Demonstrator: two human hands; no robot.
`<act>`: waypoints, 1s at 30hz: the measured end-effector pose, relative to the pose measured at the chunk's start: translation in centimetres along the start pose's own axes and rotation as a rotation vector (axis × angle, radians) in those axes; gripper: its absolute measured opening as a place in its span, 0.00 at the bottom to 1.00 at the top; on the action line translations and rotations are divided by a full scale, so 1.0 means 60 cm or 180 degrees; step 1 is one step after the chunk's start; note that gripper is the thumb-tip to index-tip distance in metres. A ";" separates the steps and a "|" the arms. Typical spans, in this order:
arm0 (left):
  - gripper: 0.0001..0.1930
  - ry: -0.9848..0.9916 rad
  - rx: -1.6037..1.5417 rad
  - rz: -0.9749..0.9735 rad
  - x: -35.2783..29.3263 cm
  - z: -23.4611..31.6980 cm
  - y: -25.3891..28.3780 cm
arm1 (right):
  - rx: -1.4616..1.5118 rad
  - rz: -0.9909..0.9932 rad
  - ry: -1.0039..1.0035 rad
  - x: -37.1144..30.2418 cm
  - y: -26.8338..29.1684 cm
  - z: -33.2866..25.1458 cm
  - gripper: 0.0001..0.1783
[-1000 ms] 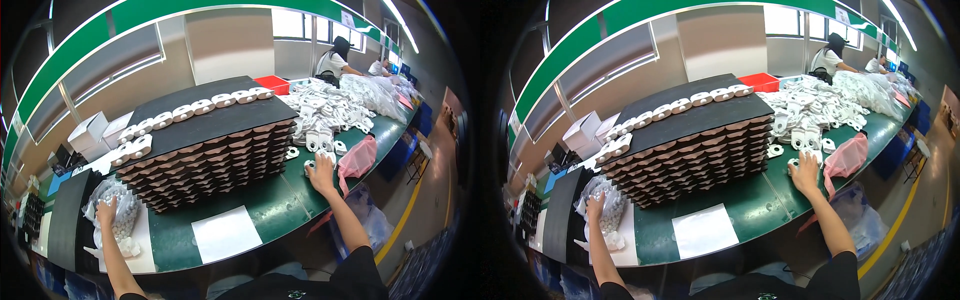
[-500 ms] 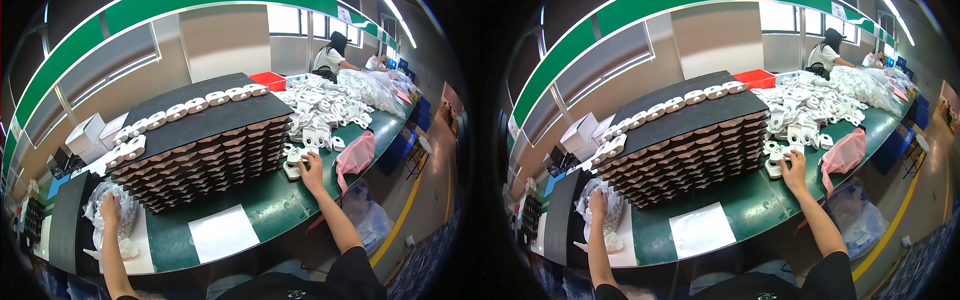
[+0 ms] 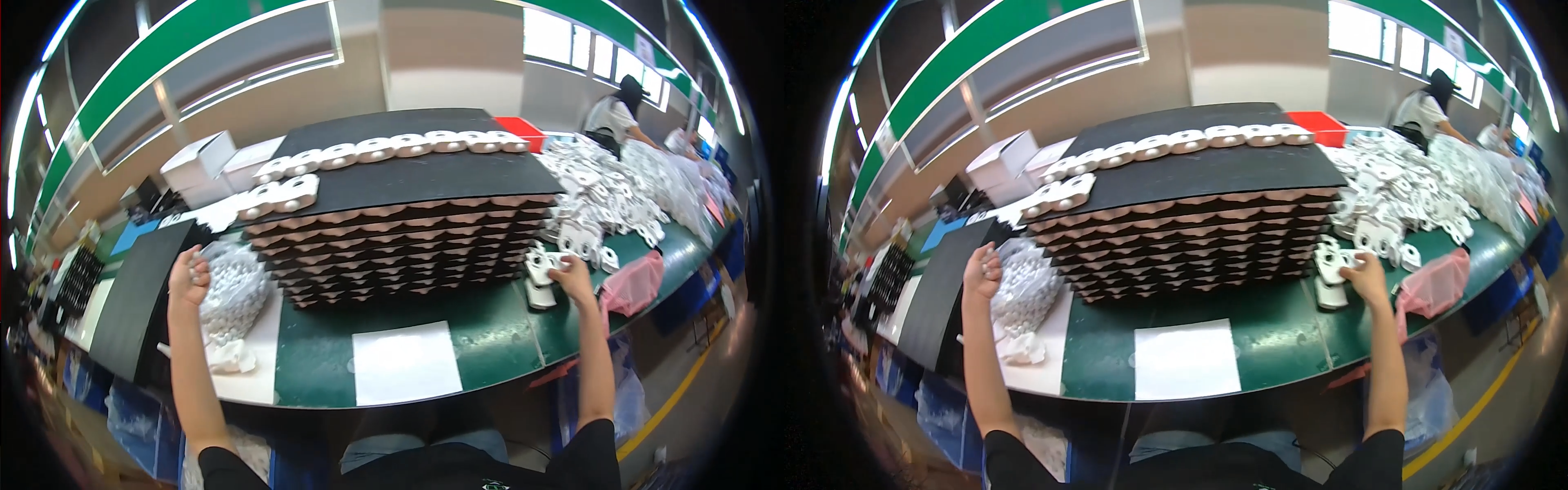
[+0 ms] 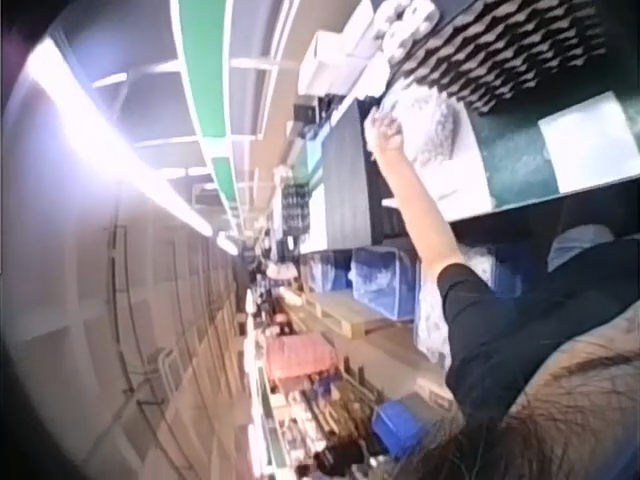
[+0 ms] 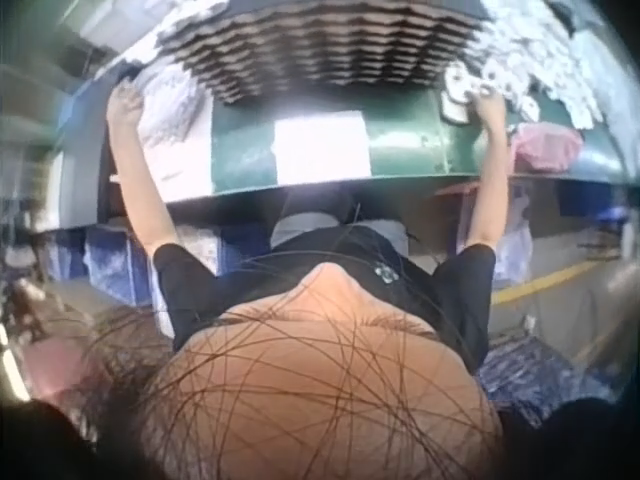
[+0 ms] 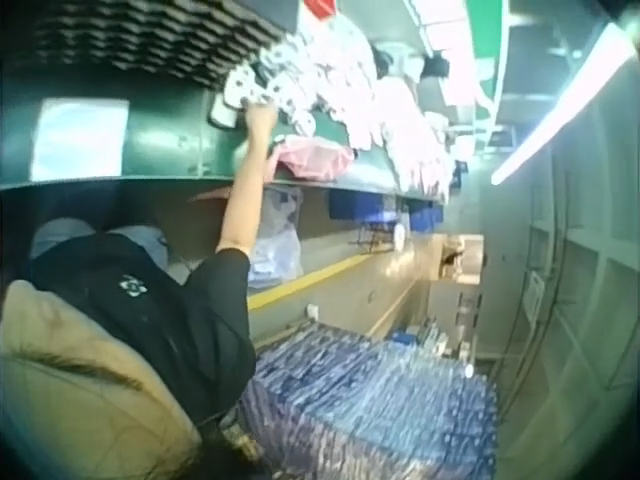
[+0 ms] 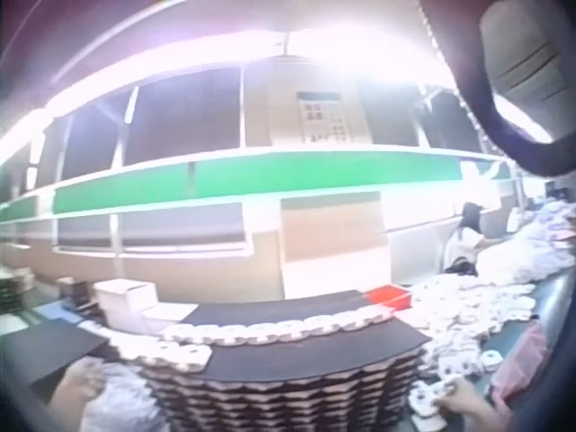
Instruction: Assembling components of small white light fixtures by applying adhesive and fitting parts together on a factory assembly line.
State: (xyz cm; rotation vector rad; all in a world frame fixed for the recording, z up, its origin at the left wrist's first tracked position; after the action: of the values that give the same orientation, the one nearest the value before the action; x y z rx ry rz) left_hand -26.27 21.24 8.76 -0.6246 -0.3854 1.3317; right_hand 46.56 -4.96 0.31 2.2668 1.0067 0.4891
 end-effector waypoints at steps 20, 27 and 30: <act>0.14 0.1808 -0.0125 -0.1959 -0.126 -0.485 -0.363 | 0.1684 -0.1559 0.0856 -0.217 -0.108 -0.202 0.05; 0.15 0.1626 -0.0294 -0.1487 -0.115 -0.495 -0.323 | 0.2589 -0.2552 0.0773 -0.298 -0.262 -0.275 0.06; 0.13 0.1326 -0.0364 -0.1533 -0.113 -0.484 -0.319 | 0.2537 -0.2578 0.0770 -0.304 -0.300 -0.280 0.05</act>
State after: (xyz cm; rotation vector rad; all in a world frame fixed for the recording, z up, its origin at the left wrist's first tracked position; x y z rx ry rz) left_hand 4.43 6.73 -1.36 -0.8245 -0.2490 0.7017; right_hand 16.01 -2.97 -0.51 2.1376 2.4161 -0.0211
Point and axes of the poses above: each hand's wrist, its own x-axis towards the middle knuckle, its own y-axis out of the back of the hand, z = x × y, the point moved 8 cm from there along x, towards the middle knuckle, and after that the axes turned 7 degrees about -z, right-handed, at the moved point
